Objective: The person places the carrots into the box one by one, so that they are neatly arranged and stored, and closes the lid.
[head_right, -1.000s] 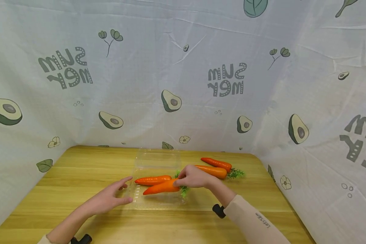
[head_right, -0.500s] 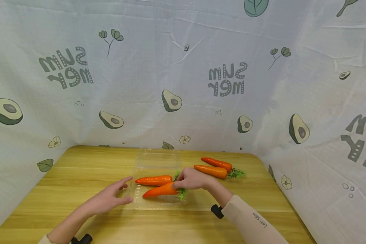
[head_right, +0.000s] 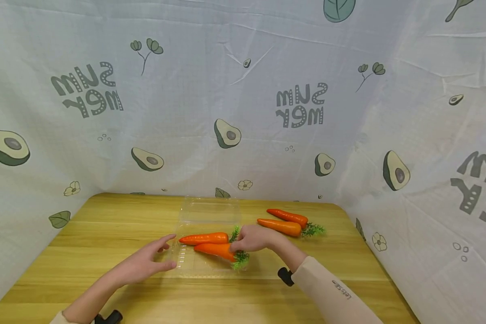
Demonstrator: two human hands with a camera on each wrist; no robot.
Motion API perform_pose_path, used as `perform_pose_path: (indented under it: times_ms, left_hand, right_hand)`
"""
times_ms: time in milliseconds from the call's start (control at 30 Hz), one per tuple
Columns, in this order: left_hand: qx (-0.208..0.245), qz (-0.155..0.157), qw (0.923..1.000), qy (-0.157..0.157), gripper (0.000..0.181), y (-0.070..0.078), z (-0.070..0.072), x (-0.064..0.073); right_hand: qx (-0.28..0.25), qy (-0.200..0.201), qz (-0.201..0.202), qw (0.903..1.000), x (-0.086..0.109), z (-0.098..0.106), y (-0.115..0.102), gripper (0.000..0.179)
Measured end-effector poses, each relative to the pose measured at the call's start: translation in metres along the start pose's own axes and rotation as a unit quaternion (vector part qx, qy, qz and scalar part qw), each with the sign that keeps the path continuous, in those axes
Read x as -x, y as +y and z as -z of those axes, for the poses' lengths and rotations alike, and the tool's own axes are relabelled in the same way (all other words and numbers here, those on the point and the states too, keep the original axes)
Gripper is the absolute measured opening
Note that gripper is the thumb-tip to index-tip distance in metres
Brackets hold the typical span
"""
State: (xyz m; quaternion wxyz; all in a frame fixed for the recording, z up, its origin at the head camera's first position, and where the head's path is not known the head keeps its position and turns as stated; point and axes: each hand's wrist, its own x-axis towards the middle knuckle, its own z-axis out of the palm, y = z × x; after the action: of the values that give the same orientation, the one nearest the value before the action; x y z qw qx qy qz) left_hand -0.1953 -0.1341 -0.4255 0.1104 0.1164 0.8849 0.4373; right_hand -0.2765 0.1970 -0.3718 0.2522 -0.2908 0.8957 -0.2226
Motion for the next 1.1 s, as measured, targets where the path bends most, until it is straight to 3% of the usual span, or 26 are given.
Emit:
perform_pose_path:
  times_ms: [267,500,800,1100]
  left_hand:
    - [0.001,0.000,1.0000,-0.006,0.085,-0.002,0.001,-0.001]
    - [0.001,-0.003,1.0000,-0.006,0.085,-0.003,0.000,-0.002]
    - [-0.002,-0.006,1.0000,-0.002,0.085,-0.001,0.000,-0.002]
    - [0.000,-0.004,1.0000,-0.004,0.085,-0.003,0.001,-0.002]
  right_hand:
    - [0.076,-0.007,-0.036,0.9964,-0.002,-0.004,-0.009,0.044]
    - [0.167,0.035,-0.085,0.9817,-0.001,-0.015,-0.020,0.055]
    - [0.219,0.138,-0.068,0.9634,-0.003,-0.022,-0.033,0.030]
    - [0.228,0.153,-0.051,0.9601,-0.008,-0.031,-0.042,0.034]
